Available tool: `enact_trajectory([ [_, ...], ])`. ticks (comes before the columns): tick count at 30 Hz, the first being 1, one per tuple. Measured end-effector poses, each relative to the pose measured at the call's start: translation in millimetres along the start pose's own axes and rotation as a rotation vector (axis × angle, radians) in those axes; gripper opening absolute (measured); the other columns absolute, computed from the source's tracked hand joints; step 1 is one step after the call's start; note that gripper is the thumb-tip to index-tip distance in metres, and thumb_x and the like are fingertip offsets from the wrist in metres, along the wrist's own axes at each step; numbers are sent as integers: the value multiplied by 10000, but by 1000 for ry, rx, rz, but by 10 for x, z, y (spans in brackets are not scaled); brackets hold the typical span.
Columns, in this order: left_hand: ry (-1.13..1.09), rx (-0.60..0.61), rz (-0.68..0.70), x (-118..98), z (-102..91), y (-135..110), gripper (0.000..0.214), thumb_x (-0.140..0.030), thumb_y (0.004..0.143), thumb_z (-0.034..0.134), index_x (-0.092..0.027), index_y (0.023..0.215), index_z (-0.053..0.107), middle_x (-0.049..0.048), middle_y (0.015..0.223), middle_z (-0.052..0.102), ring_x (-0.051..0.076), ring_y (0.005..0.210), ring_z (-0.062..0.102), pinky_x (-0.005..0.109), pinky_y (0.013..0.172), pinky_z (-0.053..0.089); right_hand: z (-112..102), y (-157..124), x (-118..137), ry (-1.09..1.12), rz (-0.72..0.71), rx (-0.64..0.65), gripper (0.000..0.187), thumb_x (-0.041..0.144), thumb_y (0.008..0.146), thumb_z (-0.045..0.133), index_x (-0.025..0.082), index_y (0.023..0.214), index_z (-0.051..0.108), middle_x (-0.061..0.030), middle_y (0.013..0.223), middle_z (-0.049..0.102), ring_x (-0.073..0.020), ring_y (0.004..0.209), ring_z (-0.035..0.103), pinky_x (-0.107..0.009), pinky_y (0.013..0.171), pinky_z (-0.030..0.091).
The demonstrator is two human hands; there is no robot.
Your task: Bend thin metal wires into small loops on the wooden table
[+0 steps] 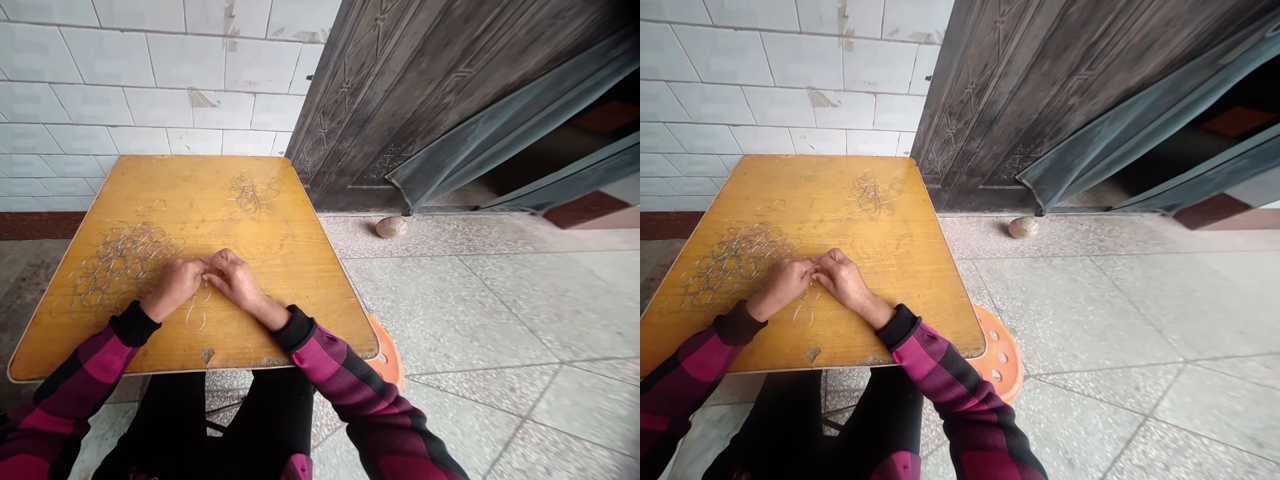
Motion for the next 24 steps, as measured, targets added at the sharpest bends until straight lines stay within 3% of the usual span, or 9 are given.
enact_trajectory([
  [6,16,43,56,-99,-10,-5,346,-216,892,436,-164,670,696,124,629,676,198,537,557,300,531,314,-158,55,-90,337,142,-140,164,381,833,660,235,806,731,-49,855,659,-185,855,596,-339,827,471],
  [13,36,-27,90,-51,-166,20,319,-229,925,424,-177,748,684,102,683,673,205,630,564,304,581,322,-483,25,-329,985,487,-477,210,361,691,777,205,790,676,1,790,684,-79,625,571,-192,568,481],
  [20,18,-117,-25,372,-339,39,240,-241,866,516,-212,653,622,63,601,572,197,557,464,321,559,224,-846,-4,-526,1121,496,-663,173,274,726,758,207,782,608,40,743,662,-38,604,592,-117,565,511],
  [24,31,-206,-106,674,-518,19,226,-329,843,575,-234,639,596,53,609,535,206,584,465,323,578,245,-783,-39,-584,1097,622,-574,202,272,671,786,182,740,620,25,677,656,-44,515,559,-126,465,482],
])
Point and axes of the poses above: each hand's wrist, its own y-axis towards the middle knuckle, its own z-axis out of the palm, x = y × z, the point moved 6 cm from there along y, towards the middle knuckle
